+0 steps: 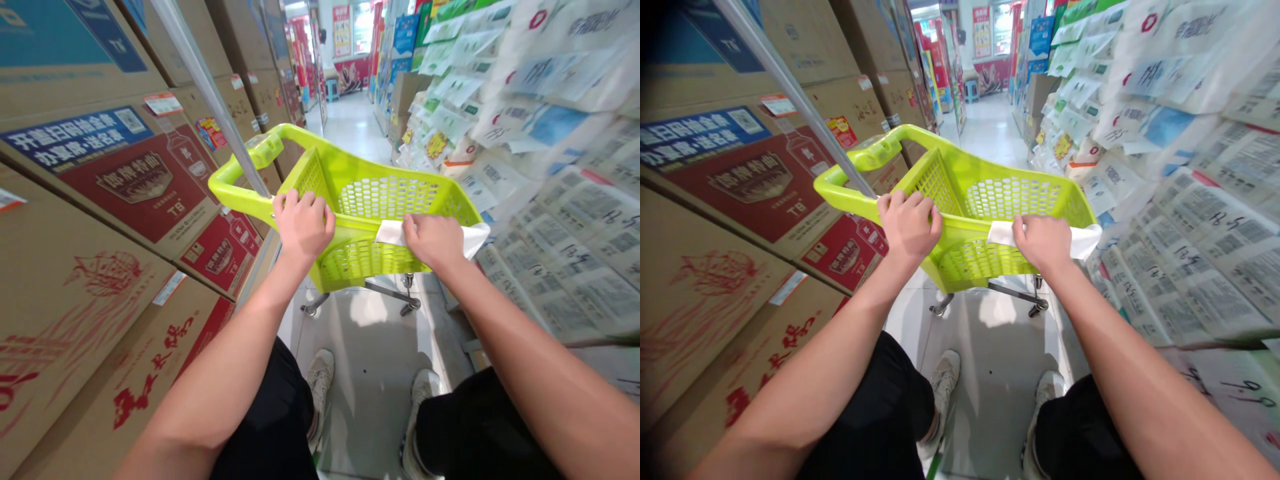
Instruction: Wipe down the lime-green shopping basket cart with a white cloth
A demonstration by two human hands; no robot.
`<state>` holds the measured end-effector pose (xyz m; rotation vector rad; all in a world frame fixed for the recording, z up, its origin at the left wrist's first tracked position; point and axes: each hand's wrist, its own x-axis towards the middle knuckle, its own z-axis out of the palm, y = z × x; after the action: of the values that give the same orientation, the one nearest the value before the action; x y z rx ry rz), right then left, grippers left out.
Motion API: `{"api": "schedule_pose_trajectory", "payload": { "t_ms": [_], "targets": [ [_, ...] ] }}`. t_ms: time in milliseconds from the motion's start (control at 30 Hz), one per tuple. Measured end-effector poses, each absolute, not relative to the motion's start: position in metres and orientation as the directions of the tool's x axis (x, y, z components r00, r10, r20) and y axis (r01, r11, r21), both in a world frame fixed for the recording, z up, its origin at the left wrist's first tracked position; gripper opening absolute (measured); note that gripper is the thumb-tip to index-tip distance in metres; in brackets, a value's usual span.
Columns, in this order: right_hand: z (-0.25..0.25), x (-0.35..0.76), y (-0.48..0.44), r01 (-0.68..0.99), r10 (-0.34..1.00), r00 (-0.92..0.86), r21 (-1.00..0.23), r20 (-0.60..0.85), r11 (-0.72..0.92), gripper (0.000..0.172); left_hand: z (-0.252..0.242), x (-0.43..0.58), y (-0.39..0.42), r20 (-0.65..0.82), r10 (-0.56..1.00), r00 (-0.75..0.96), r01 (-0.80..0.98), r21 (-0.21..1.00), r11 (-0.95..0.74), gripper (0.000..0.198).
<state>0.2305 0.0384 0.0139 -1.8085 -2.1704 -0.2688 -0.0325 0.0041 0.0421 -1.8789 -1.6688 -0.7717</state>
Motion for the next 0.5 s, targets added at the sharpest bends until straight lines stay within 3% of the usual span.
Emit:
{"api": "schedule_pose_trajectory", "payload": {
  "t_ms": [267,500],
  "targets": [
    [0.019,0.162,0.014,0.813,0.724,-0.472,-0.07,0.503,0.578,0.051,0.042,-0.014,-0.007,0.687,0.721,0.093,0.985,0.041,-0.165,0.028],
    [0.007,0.221,0.039,0.857,0.771,-0.427,-0.061,0.472,0.512,0.05,0.037,-0.035,0.005,0.707,0.7,0.1,0.988,0.016,-0.157,0.025]
  ]
}}
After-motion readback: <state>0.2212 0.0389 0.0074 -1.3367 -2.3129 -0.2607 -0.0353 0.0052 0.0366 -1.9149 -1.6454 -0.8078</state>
